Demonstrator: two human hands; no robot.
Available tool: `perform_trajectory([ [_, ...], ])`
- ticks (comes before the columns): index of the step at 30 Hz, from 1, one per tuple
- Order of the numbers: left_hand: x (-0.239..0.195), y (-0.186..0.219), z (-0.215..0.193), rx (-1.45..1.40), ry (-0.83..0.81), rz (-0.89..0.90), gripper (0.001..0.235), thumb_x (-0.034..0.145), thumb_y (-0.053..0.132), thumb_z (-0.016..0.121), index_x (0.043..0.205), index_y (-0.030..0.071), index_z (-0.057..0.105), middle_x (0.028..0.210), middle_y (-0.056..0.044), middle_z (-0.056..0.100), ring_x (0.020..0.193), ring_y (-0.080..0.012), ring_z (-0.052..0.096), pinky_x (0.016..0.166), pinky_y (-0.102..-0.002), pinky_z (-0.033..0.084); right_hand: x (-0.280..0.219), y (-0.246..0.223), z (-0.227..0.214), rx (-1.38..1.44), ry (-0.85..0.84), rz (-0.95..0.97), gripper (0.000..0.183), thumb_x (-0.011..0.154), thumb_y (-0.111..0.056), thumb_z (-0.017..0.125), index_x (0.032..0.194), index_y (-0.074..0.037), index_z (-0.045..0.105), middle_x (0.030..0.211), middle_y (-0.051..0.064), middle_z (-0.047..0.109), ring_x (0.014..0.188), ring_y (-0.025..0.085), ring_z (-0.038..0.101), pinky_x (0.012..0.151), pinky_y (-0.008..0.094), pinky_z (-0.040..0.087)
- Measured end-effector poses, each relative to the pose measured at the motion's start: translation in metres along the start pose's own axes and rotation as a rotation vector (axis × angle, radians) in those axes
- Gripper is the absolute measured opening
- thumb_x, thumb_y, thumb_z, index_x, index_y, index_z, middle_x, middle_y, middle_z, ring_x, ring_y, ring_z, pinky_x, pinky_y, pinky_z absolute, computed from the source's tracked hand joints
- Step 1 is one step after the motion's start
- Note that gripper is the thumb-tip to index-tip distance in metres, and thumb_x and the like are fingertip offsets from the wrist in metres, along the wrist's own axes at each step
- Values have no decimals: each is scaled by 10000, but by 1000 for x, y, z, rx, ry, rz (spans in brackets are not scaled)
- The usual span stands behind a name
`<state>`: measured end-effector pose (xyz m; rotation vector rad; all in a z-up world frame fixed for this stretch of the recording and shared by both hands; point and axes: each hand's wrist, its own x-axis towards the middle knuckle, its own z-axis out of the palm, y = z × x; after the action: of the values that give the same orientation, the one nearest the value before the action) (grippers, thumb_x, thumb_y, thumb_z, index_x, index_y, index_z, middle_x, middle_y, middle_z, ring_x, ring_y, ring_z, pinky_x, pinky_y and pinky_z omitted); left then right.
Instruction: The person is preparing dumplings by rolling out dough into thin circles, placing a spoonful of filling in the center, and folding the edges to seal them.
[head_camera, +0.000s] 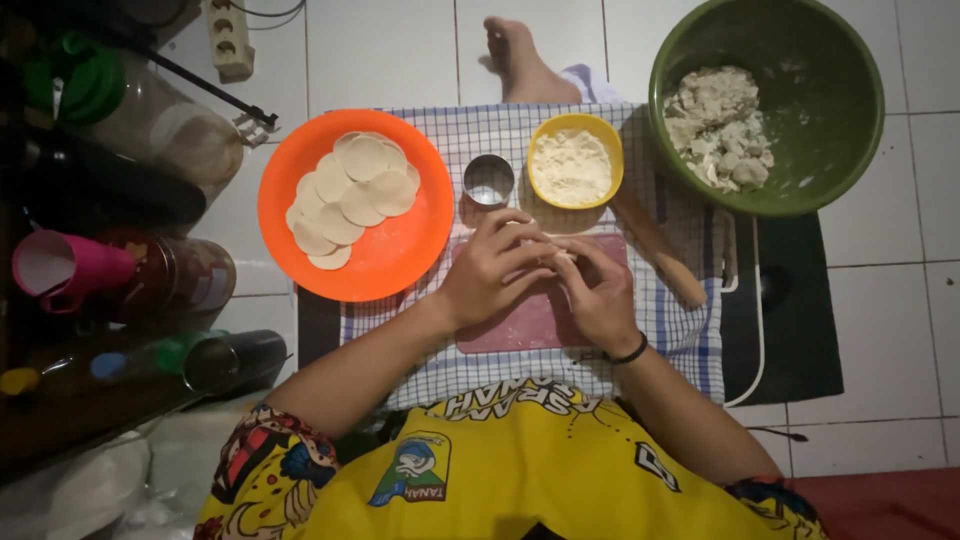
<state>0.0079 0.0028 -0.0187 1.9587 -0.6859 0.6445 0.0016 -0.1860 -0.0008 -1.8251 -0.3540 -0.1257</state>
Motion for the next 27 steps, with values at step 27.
perform_trajectory([
  [27,-3,-8,-5,-254,75,-305,133,883,128,827,1007,134,779,927,-15,733,958,-225,696,878,-365,573,-3,18,1,85,-69,78,286,956,41,678,1220,-34,756,1089,192,763,1050,263,706,890,434,588],
])
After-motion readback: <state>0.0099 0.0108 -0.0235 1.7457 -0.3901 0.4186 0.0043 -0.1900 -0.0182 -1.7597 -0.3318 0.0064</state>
